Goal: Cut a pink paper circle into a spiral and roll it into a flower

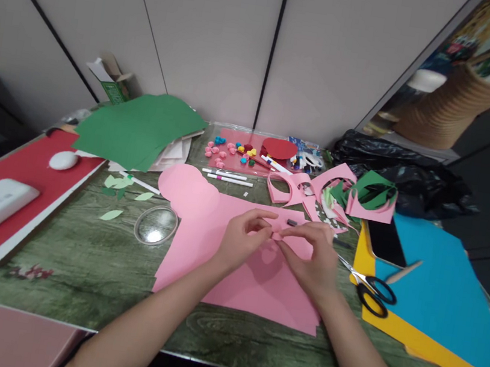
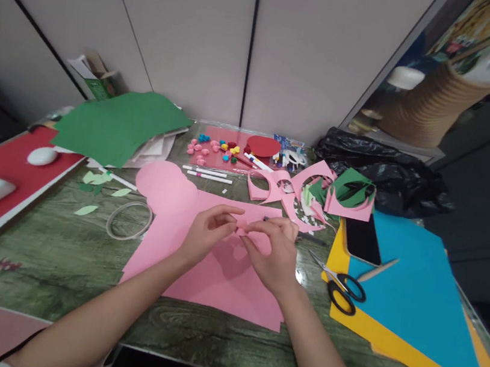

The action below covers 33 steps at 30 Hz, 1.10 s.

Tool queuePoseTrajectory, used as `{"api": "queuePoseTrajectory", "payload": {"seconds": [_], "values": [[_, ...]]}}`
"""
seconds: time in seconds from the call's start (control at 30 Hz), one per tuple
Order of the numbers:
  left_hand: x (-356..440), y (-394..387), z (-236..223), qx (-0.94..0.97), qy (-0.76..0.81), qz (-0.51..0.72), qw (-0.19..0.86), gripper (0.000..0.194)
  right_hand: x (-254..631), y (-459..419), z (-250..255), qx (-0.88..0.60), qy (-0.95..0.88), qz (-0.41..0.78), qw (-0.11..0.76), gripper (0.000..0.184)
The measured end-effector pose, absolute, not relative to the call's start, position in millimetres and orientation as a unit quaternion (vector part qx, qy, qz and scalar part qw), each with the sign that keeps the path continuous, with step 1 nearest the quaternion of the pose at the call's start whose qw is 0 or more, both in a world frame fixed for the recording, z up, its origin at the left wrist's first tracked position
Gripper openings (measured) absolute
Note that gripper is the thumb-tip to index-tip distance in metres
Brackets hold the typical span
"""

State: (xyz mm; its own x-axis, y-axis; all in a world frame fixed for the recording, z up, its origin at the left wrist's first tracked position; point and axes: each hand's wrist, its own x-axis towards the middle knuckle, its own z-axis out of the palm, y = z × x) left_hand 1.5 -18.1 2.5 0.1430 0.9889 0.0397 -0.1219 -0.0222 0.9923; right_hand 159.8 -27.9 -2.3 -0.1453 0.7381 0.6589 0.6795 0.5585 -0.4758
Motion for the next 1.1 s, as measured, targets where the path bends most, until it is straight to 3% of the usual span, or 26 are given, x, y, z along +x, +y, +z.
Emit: {"api": "queuePoseTrajectory", "payload": {"seconds": [0.1, 0.37, 0.87, 1.1], "values": [[2.7, -16.6, 0.4, 0.460, 0.412, 0.493, 0.612, 0.019, 160.0, -28.1, -0.8, -0.468, -0.753, 0.035, 0.462, 0.021], [4.7, -15.7, -4.8, 0.392, 0.393, 0.469, 0.687, 0.027, 158.4, -28.0, 1.1, -0.481, -0.742, 0.064, 0.462, 0.020], [2.3, -13.9, 2.0, 0.462, 0.436, 0.450, 0.628, 0.018, 156.4, -25.5, -0.6, -0.512, -0.710, 0.131, 0.466, 0.023], [2.0, -13.7, 0.8, 0.464, 0.410, 0.450, 0.644, 0.020, 157.9, -21.1, -4.3, -0.513, -0.674, 0.209, 0.488, 0.035]]}}
